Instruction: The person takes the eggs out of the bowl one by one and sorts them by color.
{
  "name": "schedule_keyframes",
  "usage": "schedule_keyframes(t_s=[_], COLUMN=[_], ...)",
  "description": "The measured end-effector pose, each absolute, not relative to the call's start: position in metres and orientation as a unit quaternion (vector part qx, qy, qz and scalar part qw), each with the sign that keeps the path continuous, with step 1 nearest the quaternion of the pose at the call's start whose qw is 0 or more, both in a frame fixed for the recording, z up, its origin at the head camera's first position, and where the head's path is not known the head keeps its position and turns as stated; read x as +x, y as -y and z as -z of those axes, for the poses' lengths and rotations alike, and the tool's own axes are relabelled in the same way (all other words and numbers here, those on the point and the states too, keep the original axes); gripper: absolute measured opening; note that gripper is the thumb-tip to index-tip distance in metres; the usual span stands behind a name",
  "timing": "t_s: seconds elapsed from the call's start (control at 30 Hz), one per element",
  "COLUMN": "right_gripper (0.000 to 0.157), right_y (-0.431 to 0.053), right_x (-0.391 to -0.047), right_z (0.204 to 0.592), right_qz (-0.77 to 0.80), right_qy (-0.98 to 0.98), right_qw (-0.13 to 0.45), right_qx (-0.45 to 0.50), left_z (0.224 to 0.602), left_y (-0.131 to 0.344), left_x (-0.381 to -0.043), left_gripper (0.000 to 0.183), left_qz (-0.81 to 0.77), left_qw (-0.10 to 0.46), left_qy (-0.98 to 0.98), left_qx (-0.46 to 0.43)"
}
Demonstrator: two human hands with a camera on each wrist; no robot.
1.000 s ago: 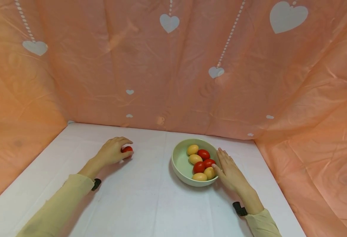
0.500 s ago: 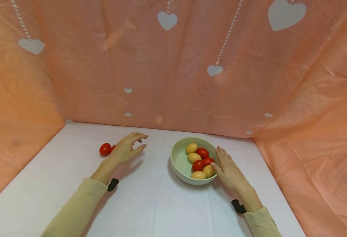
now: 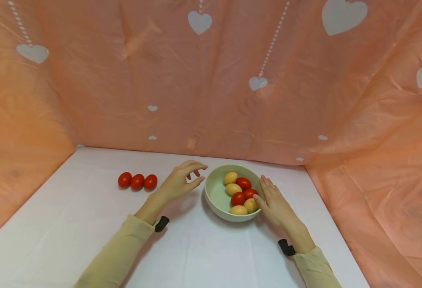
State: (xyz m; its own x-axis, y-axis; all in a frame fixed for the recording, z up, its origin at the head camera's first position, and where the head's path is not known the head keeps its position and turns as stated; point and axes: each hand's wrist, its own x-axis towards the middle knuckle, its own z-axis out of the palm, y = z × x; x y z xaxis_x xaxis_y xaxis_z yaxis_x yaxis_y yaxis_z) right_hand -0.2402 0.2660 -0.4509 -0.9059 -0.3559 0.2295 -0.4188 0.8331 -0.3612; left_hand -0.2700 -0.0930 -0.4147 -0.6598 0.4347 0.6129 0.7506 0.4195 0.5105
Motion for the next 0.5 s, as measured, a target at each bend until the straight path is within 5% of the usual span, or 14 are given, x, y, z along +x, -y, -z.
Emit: schedule_keyframes(t_s=[0.5], right_gripper=[0.071], right_y=[-0.265], right_x=[-0.242], right_z=[0.448], right_qz=[-0.201], right_qy=[0.956], right_qw=[0.070], right_qx=[0.202], left_z=[0.415], left_y=[0.037], left_x=[-0.275], left_gripper=[0.039], left_qz=[0.389], left_qw=[0.093], left_qy=[0.806], left_qx=[-0.436])
